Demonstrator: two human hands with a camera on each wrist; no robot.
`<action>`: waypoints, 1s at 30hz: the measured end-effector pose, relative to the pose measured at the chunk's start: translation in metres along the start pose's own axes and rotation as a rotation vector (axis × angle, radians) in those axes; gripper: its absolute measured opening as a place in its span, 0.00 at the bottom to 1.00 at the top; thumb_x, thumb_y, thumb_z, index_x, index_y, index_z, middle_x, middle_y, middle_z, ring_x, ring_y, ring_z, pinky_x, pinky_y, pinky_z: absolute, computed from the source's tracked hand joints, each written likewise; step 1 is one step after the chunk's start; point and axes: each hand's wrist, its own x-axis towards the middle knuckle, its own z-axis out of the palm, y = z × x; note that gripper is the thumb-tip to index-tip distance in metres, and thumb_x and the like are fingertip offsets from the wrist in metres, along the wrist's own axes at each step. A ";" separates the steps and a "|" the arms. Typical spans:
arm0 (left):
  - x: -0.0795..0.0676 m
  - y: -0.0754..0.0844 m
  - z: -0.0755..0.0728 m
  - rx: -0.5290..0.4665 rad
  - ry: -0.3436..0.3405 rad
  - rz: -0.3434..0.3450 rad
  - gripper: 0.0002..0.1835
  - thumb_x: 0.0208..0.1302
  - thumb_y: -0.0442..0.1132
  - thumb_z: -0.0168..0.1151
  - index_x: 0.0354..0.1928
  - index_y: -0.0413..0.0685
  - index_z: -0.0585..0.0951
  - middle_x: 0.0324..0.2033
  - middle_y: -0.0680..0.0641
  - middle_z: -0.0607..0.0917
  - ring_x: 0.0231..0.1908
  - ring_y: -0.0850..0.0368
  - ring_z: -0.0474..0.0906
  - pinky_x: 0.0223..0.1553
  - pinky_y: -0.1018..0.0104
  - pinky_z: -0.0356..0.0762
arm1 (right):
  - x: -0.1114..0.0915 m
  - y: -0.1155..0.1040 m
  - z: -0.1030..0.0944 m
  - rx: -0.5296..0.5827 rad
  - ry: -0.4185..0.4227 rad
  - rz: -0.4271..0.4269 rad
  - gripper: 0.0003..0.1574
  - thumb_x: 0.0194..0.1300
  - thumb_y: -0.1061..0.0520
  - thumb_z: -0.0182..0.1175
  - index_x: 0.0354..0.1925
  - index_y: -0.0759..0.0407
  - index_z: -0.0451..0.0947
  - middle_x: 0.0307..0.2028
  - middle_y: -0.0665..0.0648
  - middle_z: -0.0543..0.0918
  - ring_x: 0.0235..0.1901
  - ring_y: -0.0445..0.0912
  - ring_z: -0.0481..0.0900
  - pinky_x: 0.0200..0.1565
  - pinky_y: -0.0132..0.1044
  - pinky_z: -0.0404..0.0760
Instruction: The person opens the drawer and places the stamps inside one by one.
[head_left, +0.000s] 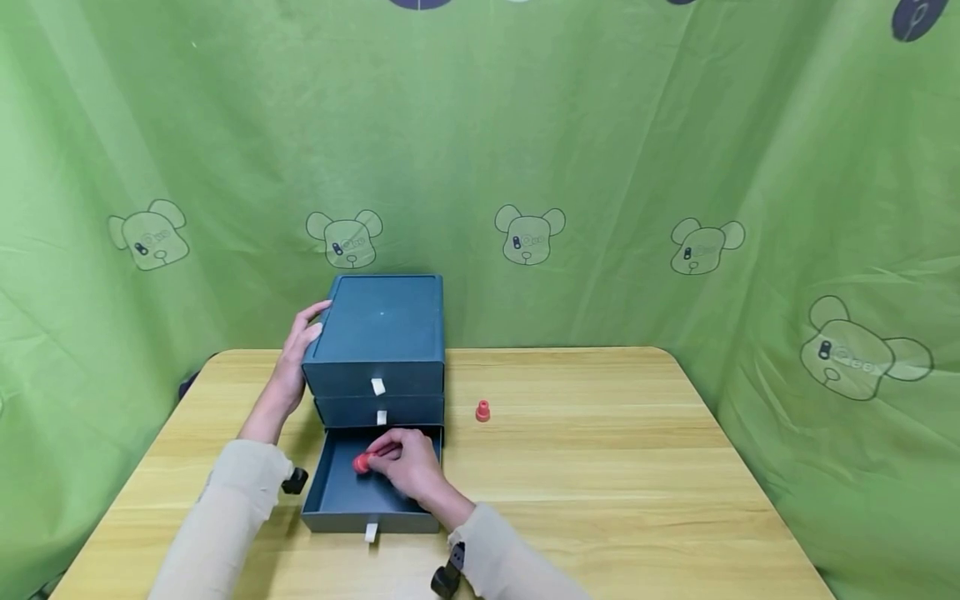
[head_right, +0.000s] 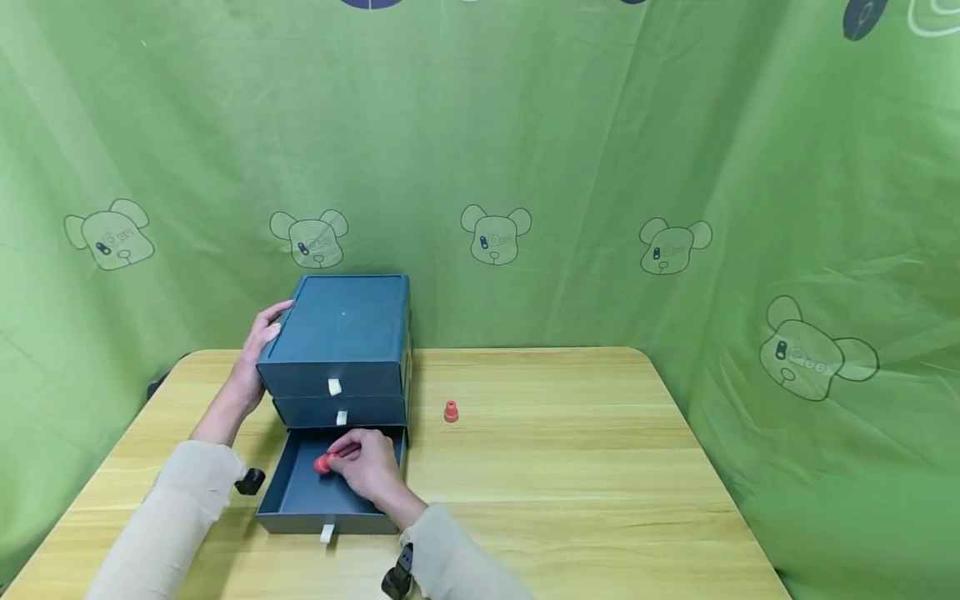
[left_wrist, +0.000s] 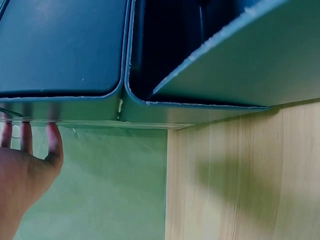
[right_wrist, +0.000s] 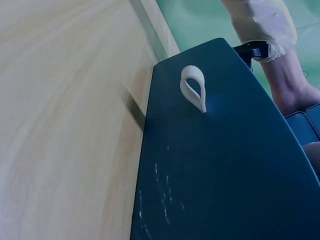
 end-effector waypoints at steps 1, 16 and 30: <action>0.000 0.000 0.000 0.000 0.000 0.001 0.30 0.79 0.56 0.41 0.79 0.63 0.61 0.79 0.49 0.56 0.73 0.49 0.55 0.69 0.51 0.51 | 0.000 0.000 0.000 -0.005 -0.001 -0.006 0.04 0.61 0.61 0.75 0.36 0.58 0.89 0.31 0.50 0.89 0.29 0.35 0.84 0.32 0.28 0.80; 0.000 0.000 0.000 0.003 0.002 -0.014 0.30 0.79 0.57 0.41 0.79 0.65 0.61 0.80 0.49 0.54 0.75 0.46 0.53 0.71 0.43 0.47 | -0.001 0.002 0.001 -0.052 -0.019 -0.041 0.03 0.61 0.64 0.73 0.35 0.59 0.89 0.30 0.52 0.88 0.27 0.35 0.82 0.33 0.28 0.80; 0.000 0.000 -0.001 0.005 -0.001 -0.011 0.30 0.79 0.57 0.41 0.79 0.65 0.61 0.80 0.49 0.54 0.75 0.46 0.52 0.72 0.42 0.46 | -0.002 0.002 0.002 -0.078 -0.035 -0.050 0.04 0.63 0.65 0.72 0.36 0.58 0.89 0.31 0.51 0.88 0.28 0.35 0.83 0.34 0.28 0.81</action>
